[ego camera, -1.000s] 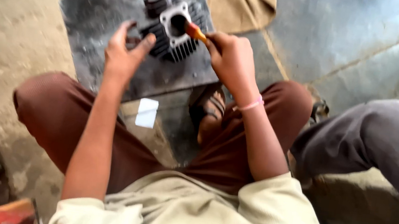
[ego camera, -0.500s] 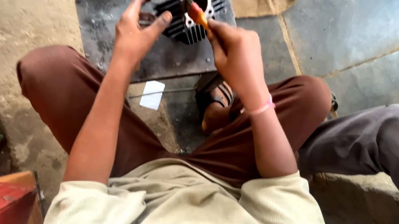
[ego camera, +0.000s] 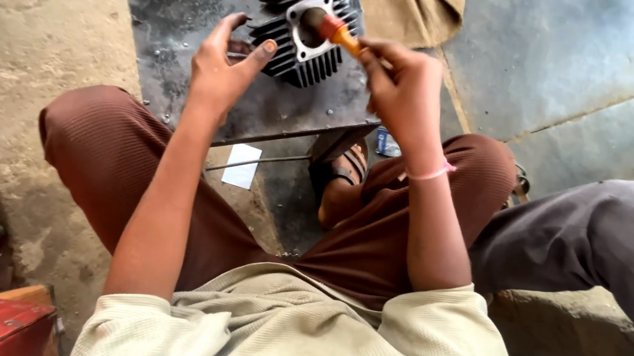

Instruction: The person cleans an engine cylinder block by scrubbing inside the cylinder bore and around the metal component using a small brush.

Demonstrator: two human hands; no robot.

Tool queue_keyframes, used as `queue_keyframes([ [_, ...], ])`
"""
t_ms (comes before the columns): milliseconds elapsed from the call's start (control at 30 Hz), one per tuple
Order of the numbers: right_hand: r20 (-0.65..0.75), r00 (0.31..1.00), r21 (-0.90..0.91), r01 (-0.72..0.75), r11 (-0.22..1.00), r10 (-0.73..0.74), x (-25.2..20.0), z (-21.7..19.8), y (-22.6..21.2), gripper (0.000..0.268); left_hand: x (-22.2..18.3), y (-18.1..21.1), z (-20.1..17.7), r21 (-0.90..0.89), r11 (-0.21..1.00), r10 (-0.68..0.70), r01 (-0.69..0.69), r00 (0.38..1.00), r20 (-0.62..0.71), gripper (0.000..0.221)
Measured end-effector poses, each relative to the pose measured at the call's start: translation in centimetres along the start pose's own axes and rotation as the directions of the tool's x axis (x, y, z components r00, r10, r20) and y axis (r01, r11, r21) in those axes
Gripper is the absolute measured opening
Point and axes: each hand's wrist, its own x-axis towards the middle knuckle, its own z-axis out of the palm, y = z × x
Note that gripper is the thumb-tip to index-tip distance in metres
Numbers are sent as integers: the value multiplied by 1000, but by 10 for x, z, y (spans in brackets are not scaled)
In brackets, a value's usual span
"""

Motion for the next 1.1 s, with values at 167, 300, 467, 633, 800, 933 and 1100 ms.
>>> queue_keyframes([
  [167,-56,985,-128,-171,977,165,-2,13,19,20,0,8,1,42,997,-69,68,997,17,70],
  [300,-112,941,-108,307,946,-318,-7,6,-11,12,2,1,2,20,999,-25,25,1000,-5,70],
  [467,-97,971,70,-212,975,218,1,-14,-6,20,-4,20,1,-17,993,-117,118,993,23,72],
  [633,-25,1000,-19,2,1000,-2,-9,3,-5,22,-4,6,3,-30,993,-113,113,993,22,71],
  [800,74,976,193,-217,957,206,-4,-15,-8,23,2,-2,6,-16,999,-49,49,998,29,70],
  [933,35,979,71,-203,977,201,-6,0,2,21,-5,5,5,-29,997,-72,73,997,31,70],
  [1100,-60,977,-5,204,979,-204,-4,-7,-4,20,3,5,5,-85,994,-70,72,997,18,71],
])
